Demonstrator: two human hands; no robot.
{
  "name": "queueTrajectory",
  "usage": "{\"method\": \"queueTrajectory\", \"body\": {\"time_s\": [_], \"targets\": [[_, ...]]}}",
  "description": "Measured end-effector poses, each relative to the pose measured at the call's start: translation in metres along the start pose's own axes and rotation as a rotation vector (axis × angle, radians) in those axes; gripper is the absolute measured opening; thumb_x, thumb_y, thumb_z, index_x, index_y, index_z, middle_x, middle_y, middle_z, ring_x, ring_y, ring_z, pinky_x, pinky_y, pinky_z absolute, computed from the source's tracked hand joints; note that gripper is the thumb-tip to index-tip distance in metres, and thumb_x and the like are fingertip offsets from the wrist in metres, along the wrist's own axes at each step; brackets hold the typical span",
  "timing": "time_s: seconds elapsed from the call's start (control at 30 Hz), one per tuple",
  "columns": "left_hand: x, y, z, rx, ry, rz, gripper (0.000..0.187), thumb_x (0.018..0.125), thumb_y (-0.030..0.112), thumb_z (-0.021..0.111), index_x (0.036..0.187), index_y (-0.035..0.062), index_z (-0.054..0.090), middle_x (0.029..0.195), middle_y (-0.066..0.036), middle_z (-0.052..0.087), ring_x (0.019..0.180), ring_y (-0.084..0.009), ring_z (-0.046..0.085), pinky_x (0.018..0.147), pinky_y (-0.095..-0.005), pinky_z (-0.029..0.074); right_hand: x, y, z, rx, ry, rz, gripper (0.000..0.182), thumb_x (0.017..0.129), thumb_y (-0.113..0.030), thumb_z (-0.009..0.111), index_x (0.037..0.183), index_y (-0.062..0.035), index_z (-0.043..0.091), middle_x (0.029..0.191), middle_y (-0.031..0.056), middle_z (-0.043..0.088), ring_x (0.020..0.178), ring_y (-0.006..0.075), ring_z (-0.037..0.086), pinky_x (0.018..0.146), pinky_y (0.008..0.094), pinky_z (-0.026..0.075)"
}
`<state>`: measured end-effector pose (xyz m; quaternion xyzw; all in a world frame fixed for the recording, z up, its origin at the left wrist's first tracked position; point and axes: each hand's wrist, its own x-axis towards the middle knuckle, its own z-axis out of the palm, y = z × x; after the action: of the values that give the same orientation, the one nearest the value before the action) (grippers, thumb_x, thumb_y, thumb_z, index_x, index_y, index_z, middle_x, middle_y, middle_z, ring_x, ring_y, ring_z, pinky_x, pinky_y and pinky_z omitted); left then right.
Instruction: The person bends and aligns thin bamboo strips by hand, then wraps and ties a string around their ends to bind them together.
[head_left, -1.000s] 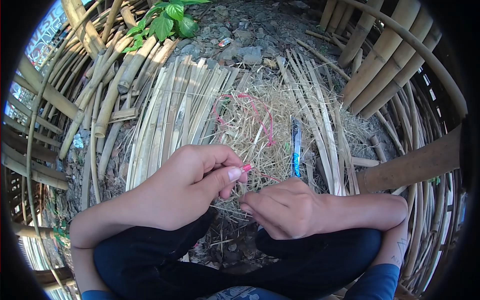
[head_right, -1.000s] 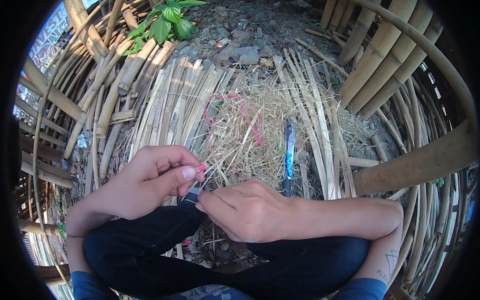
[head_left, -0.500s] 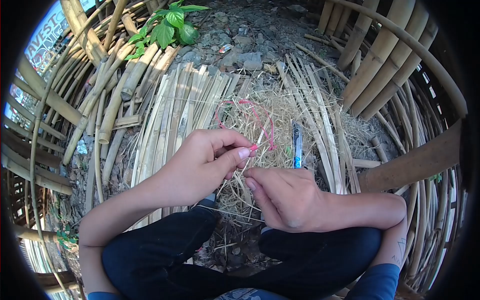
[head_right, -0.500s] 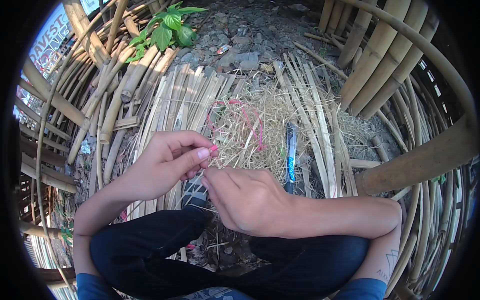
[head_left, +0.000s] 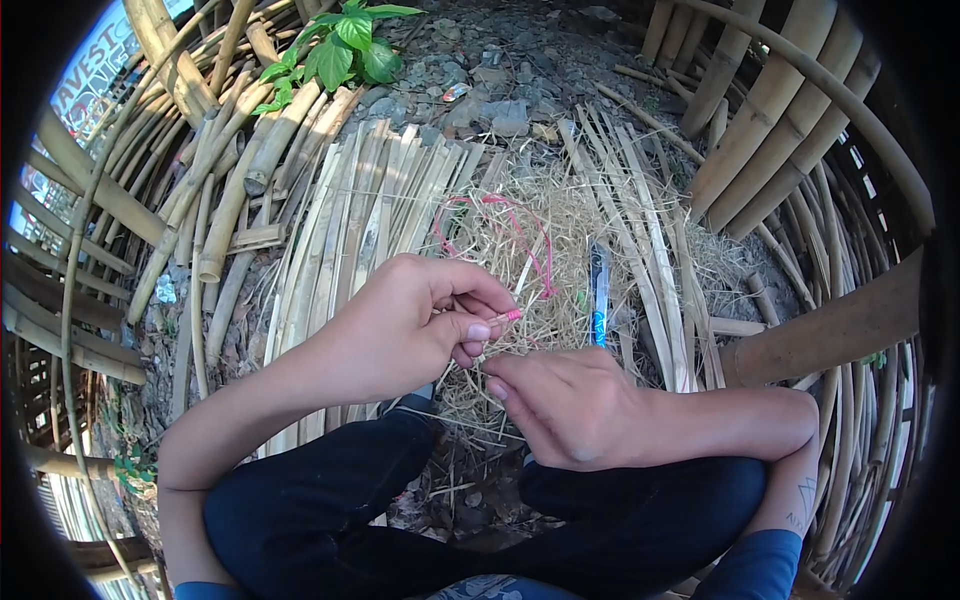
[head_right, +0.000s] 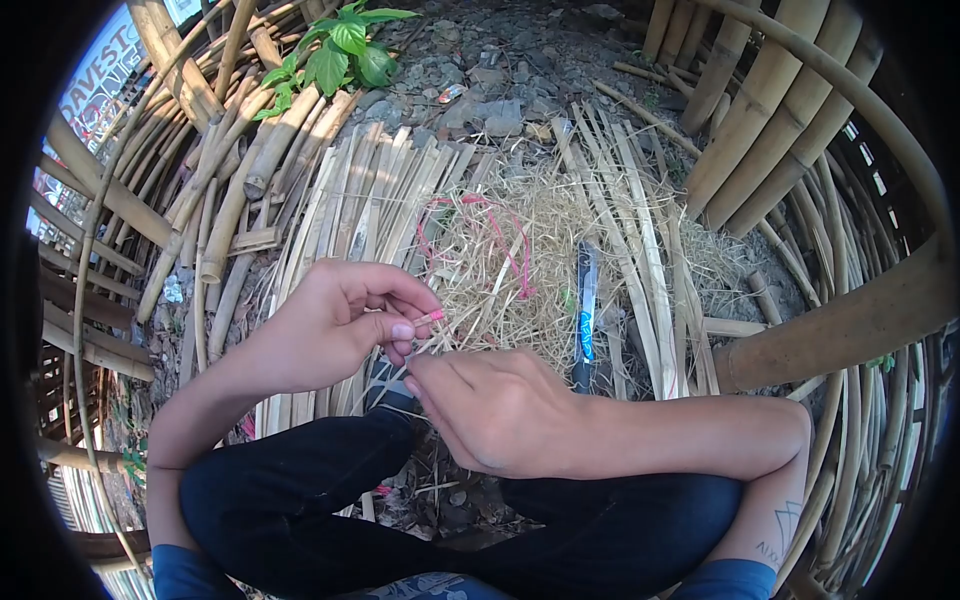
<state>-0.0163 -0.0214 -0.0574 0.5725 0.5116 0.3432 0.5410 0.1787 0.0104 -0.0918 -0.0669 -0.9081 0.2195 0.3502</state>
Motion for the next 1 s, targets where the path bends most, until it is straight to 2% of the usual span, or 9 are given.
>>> {"method": "queueTrajectory", "body": {"time_s": [0.17,0.27,0.33,0.37,0.43,0.47,0.53,0.63,1.0], "targets": [[0.004,0.011,0.000,0.082,0.088,0.050,0.019,0.078,-0.012,0.057,0.095,-0.0062,0.065,0.083,-0.009,0.065,0.077,-0.0109,0.061,0.072,-0.0242,0.051,0.001,-0.001,0.006,-0.024,-0.032,0.029,0.013,0.081,-0.003,0.062,0.089,0.0052,0.055,0.061,0.0105,0.054,0.048,0.0243,0.058,0.040,0.0337,0.046],[0.017,0.017,-0.002,0.180,0.138,0.062,0.015,0.075,-0.010,0.063,0.090,-0.0062,0.067,0.079,-0.009,0.065,0.076,-0.0109,0.061,0.071,-0.0245,0.051,0.002,-0.001,0.010,-0.012,-0.010,0.159,0.012,0.084,-0.004,0.060,0.090,0.0060,0.055,0.061,0.0115,0.054,0.048,0.0259,0.057,0.042,0.0360,0.046],[0.024,0.019,0.001,0.229,0.162,0.089,0.015,0.074,-0.009,0.065,0.088,-0.0061,0.067,0.078,-0.009,0.066,0.075,-0.0108,0.061,0.070,-0.0246,0.051,0.011,-0.002,0.011,0.124,0.002,0.389,0.012,0.087,-0.006,0.058,0.090,0.0061,0.059,0.056,0.0131,0.055,0.045,0.0239,0.055,0.044,0.0371,0.044],[0.027,0.021,0.003,0.231,0.188,0.077,0.015,0.073,-0.009,0.066,0.088,-0.0061,0.067,0.078,-0.009,0.066,0.074,-0.0109,0.061,0.069,-0.0247,0.052,0.015,-0.003,0.010,0.119,0.004,0.390,0.012,0.087,-0.006,0.058,0.090,0.0061,0.059,0.056,0.0131,0.055,0.045,0.0239,0.055,0.044,0.0371,0.044],[0.031,0.019,0.005,0.237,0.214,0.066,0.016,0.072,-0.008,0.068,0.088,-0.0061,0.067,0.078,-0.009,0.066,0.074,-0.0109,0.061,0.067,-0.0249,0.052,0.022,-0.003,0.011,0.342,0.032,0.763,0.015,0.088,-0.009,0.058,0.085,0.0041,0.063,0.051,0.0130,0.053,0.041,0.0171,0.050,0.044,0.0349,0.040],[0.033,0.014,0.006,0.293,0.257,0.112,0.016,0.072,-0.008,0.067,0.088,-0.0061,0.067,0.079,-0.010,0.067,0.074,-0.0110,0.061,0.066,-0.0251,0.052,0.023,-0.002,0.014,0.342,0.034,0.762,0.015,0.088,-0.009,0.058,0.085,0.0041,0.063,0.051,0.0130,0.053,0.041,0.0171,0.050,0.044,0.0349,0.040],[0.036,0.010,0.006,0.351,0.298,0.157,0.016,0.072,-0.008,0.067,0.088,-0.0062,0.067,0.079,-0.010,0.067,0.073,-0.0112,0.061,0.065,-0.0254,0.052,0.024,0.002,0.020,0.398,0.119,0.846,0.018,0.087,-0.011,0.060,0.077,0.0038,0.064,0.047,0.0093,0.049,0.043,0.0083,0.044,0.043,0.0307,0.036],[0.038,0.009,0.005,0.372,0.337,0.184,0.017,0.072,-0.009,0.067,0.089,-0.0064,0.067,0.079,-0.010,0.067,0.072,-0.0115,0.061,0.065,-0.0254,0.051,0.029,0.006,0.020,0.442,0.147,0.896,0.017,0.087,-0.011,0.060,0.079,0.0037,0.066,0.048,0.0046,0.050,0.047,0.0044,0.042,0.042,0.0287,0.034],[0.031,0.007,-0.001,-0.009,0.305,0.065,0.011,0.084,0.002,0.065,0.093,-0.0033,0.065,0.081,-0.004,0.064,0.074,-0.0083,0.059,0.064,-0.0235,0.049,0.033,0.015,0.022,0.666,0.326,1.026,0.024,0.086,-0.015,0.067,0.070,0.0036,0.066,0.054,-0.0042,0.051,0.050,0.0009,0.039,0.042,0.0231,0.031]]}}
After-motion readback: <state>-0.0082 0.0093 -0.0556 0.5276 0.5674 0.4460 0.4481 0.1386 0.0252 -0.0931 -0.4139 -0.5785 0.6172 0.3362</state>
